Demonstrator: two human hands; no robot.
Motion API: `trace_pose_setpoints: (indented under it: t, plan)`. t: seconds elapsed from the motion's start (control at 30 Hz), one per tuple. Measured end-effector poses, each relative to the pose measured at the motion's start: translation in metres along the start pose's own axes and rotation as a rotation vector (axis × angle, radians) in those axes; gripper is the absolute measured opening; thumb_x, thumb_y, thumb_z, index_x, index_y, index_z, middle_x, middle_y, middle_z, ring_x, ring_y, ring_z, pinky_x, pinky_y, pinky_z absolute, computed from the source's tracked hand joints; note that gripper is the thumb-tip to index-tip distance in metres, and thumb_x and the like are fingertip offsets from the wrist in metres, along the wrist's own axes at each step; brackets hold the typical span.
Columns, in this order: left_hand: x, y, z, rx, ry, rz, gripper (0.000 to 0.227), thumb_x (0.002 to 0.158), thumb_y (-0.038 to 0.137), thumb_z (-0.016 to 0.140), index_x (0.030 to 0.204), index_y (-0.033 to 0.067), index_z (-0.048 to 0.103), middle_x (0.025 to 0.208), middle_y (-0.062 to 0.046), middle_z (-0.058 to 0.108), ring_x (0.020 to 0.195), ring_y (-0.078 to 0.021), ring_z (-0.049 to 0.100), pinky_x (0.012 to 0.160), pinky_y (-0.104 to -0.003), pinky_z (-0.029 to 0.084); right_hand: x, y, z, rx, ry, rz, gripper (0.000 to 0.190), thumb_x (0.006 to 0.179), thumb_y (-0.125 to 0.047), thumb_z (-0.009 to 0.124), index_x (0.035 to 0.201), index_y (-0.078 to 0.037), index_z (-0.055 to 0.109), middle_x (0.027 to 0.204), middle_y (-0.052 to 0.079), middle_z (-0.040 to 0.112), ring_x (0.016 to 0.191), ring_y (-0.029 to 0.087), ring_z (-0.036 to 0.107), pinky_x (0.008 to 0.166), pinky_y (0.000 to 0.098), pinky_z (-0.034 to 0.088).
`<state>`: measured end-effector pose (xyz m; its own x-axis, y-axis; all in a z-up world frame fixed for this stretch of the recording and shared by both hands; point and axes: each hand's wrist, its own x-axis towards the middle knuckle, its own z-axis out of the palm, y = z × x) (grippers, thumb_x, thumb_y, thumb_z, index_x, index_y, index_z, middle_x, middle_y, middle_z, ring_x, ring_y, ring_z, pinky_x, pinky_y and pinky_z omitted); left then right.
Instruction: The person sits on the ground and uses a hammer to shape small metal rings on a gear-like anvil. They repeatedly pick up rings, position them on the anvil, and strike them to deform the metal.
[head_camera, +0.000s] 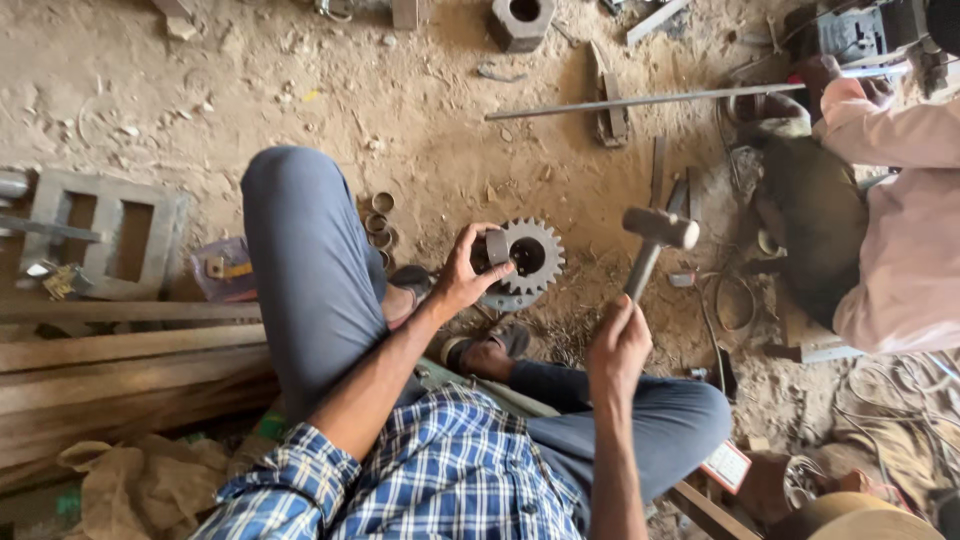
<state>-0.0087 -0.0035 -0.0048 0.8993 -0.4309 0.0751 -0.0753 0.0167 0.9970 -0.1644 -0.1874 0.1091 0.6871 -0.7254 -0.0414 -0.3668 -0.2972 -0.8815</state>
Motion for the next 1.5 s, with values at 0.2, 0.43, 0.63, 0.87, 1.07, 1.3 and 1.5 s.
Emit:
trace_pose_setpoints:
  t: [0.2,0.43,0.63,0.87,1.07,1.3,1.5]
  plan:
    - [0.005,-0.003,-0.007,-0.051,-0.013,-0.130,0.066,0.082,0.030,0.087,0.132,0.0083,0.050,0.122,-0.009,0.064,0.116,-0.0209,0.061,0.099,-0.037,0.049,-0.023,0.014,-0.014,-0.195,-0.072,0.176,0.053,0.113,-0.040,0.039,0.080,-0.001,0.055,0.060,0.002,0.050,0.049,0.014,0.043,0.043,0.0345,0.035]
    - [0.009,-0.008,-0.013,0.106,-0.014,-0.036,0.068,0.081,0.035,0.089,0.130,0.0070,0.051,0.118,-0.012,0.063,0.111,-0.0231,0.061,0.096,-0.038,0.050,-0.037,0.026,-0.003,-0.346,-0.126,-0.035,0.043,0.109,-0.034,0.046,0.081,-0.003,0.058,0.055,0.010,0.051,0.043,0.021,0.044,0.046,0.0423,0.035]
    - [-0.007,-0.008,-0.013,0.024,-0.002,-0.081,0.063,0.085,0.029,0.085,0.132,0.0074,0.049,0.119,-0.012,0.063,0.112,-0.0219,0.060,0.098,-0.038,0.050,-0.018,0.004,0.006,-0.541,-0.034,-0.473,0.032,0.113,-0.028,0.050,0.092,-0.004,0.057,0.059,0.009,0.049,0.048,0.026,0.037,0.059,0.0418,0.035]
    - [-0.008,-0.021,-0.008,-0.040,0.024,-0.114,0.064,0.085,0.027,0.086,0.132,0.0072,0.048,0.118,-0.012,0.066,0.111,-0.0217,0.063,0.097,-0.037,0.052,0.011,-0.014,0.034,-0.477,-0.036,-0.363,0.032,0.113,-0.031,0.045,0.101,-0.002,0.054,0.059,0.005,0.052,0.044,0.022,0.046,0.047,0.0424,0.041]
    - [-0.010,-0.026,-0.009,0.092,0.042,-0.080,0.072,0.082,0.033,0.089,0.134,0.0051,0.047,0.123,-0.015,0.064,0.117,-0.0259,0.061,0.099,-0.041,0.051,0.012,-0.005,0.057,-0.575,-0.213,-0.353,0.039,0.111,-0.036,0.050,0.087,-0.006,0.055,0.053,0.010,0.051,0.039,0.023,0.047,0.038,0.0412,0.039]
    - [-0.006,0.004,-0.008,-0.018,0.036,-0.319,0.065,0.080,0.035,0.083,0.130,0.0101,0.049,0.113,-0.011,0.068,0.100,-0.0217,0.068,0.079,-0.038,0.059,-0.001,-0.017,0.029,-0.259,-0.157,-0.097,0.040,0.109,-0.030,0.046,0.078,-0.005,0.055,0.051,0.012,0.051,0.038,0.029,0.044,0.037,0.0452,0.035]
    - [-0.007,0.002,-0.002,-0.031,0.085,-0.177,0.059,0.086,0.028,0.083,0.129,0.0066,0.049,0.109,-0.011,0.070,0.099,-0.0196,0.068,0.084,-0.033,0.056,-0.008,-0.022,0.009,-0.354,-0.067,-0.340,0.046,0.114,-0.029,0.048,0.077,-0.003,0.049,0.054,0.013,0.045,0.042,0.027,0.041,0.046,0.0438,0.032]
